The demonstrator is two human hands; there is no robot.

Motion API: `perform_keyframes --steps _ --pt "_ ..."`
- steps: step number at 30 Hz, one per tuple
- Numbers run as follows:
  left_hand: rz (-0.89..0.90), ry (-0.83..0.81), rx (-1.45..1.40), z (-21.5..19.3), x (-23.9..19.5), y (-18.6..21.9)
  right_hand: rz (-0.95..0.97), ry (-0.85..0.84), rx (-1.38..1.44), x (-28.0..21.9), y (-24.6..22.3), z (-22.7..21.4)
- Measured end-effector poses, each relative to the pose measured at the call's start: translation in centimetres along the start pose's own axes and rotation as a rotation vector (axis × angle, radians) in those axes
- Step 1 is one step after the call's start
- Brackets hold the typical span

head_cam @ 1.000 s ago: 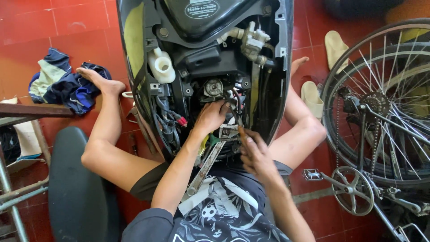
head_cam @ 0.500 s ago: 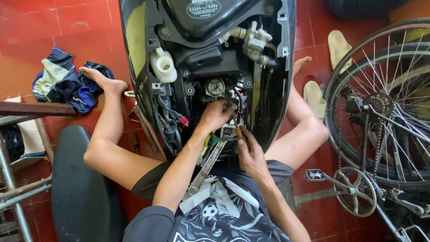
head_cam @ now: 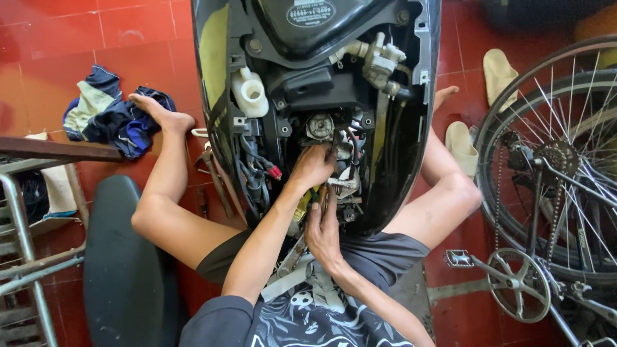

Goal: Cleaning and maintaining internal motorcycle engine components using a brush, wrench, and small tools.

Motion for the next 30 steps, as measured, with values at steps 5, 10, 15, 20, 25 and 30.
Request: perform_keyframes --steps 5,10,15,20,25,30 --pt "0.015 0.015 0.070 1.7 1.3 -2.0 0.188 -0.012 0.121 -0.4 1.1 2.0" --pt "0.001 0.016 0.067 2.6 0.8 -1.8 0.360 -0.020 0.101 -0.4 2.3 1.8" --pt "-0.049 -0.003 0.048 2.9 -0.2 -0.9 0.156 -0.180 0.020 0.4 0.8 -4.2" --pt "-0.036 -0.014 -0.052 -0.4 -1.4 2.8 0.150 -0.263 0.146 2.4 -2.1 -7.4" --pt "-0.064 0.001 -0.047 -0.9 -1.3 3.2 0.228 -0.277 0.115 2.9 -0.6 -7.3" --pt "-0.074 -0.007 0.014 1.5 0.8 0.5 0.211 -0.226 0.017 3.1 0.7 -6.7"
Point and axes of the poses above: each hand's wrist, its own x-axis towards the middle knuckle, its own z-axis out of the palm, y = z × x, the point moved 2 cm from there along x, towards the middle knuckle, and after that the axes turned 9 degrees about y, right-handed, at the moved point
